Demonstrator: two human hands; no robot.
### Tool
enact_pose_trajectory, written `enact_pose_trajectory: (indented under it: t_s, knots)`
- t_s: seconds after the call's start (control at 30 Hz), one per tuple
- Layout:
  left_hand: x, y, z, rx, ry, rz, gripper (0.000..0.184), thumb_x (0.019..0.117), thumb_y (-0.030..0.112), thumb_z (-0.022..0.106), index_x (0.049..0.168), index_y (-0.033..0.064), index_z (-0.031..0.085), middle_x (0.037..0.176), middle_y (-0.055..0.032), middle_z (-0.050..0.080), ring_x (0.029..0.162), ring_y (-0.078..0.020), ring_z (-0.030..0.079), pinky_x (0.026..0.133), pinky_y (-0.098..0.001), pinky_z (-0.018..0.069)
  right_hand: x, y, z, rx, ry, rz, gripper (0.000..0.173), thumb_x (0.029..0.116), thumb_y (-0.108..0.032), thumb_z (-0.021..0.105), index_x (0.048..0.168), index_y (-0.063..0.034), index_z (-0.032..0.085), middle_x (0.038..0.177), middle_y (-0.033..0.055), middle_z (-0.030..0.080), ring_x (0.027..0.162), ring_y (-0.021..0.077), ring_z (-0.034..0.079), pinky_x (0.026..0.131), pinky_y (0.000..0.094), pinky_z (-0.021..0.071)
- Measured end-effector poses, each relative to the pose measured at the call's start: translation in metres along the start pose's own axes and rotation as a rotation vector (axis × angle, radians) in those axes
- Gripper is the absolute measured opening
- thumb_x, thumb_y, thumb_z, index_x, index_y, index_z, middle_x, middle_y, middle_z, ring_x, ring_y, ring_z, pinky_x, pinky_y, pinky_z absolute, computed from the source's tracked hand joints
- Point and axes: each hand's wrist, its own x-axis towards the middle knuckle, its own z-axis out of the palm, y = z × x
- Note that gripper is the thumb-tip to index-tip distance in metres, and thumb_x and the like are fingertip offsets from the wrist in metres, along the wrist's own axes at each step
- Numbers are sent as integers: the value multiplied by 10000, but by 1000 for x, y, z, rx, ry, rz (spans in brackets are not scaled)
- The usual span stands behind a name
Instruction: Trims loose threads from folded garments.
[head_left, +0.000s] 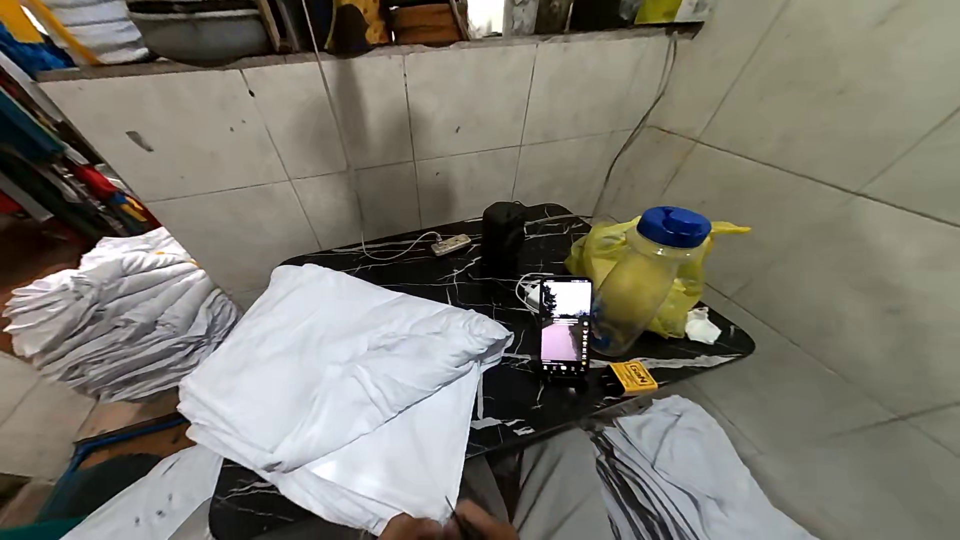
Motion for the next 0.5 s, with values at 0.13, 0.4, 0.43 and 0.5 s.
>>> enact_pose_trajectory:
  t_s: [0.13,0.4,0.43,0.5]
  knots:
    - [1,4,2,16,-3,2,97,994,36,615,1015,-16,693,953,-95,714,842,-70,694,765,-233,606,5,-3,4,56,74,9,205,993,-97,633,926,95,655,741,54,623,668,16,564,657,204,499]
    - [3,6,-2,-20,-3,-23,89,971,16,641,976,-40,710,916,-101,720,851,-76,696,798,-245,603,2,0,5,48,57,-27,278,1052,-133,552,924,93,650,743,67,604,669,32,544,647,207,479]
    - [2,7,1,-32,-4,-25,108,975,14,633,982,-55,716,920,-114,736,849,-84,706,805,-255,606,2,-2,5,28,58,-19,309,1063,-161,543,909,91,632,723,70,576,649,42,521,628,214,460]
    - [0,9,5,-43,2,-18,129,1004,36,600,1020,-44,700,959,-96,742,892,-67,708,845,-249,598,2,-7,6,38,91,3,278,1041,-161,586,911,80,631,711,46,576,633,22,519,610,200,459]
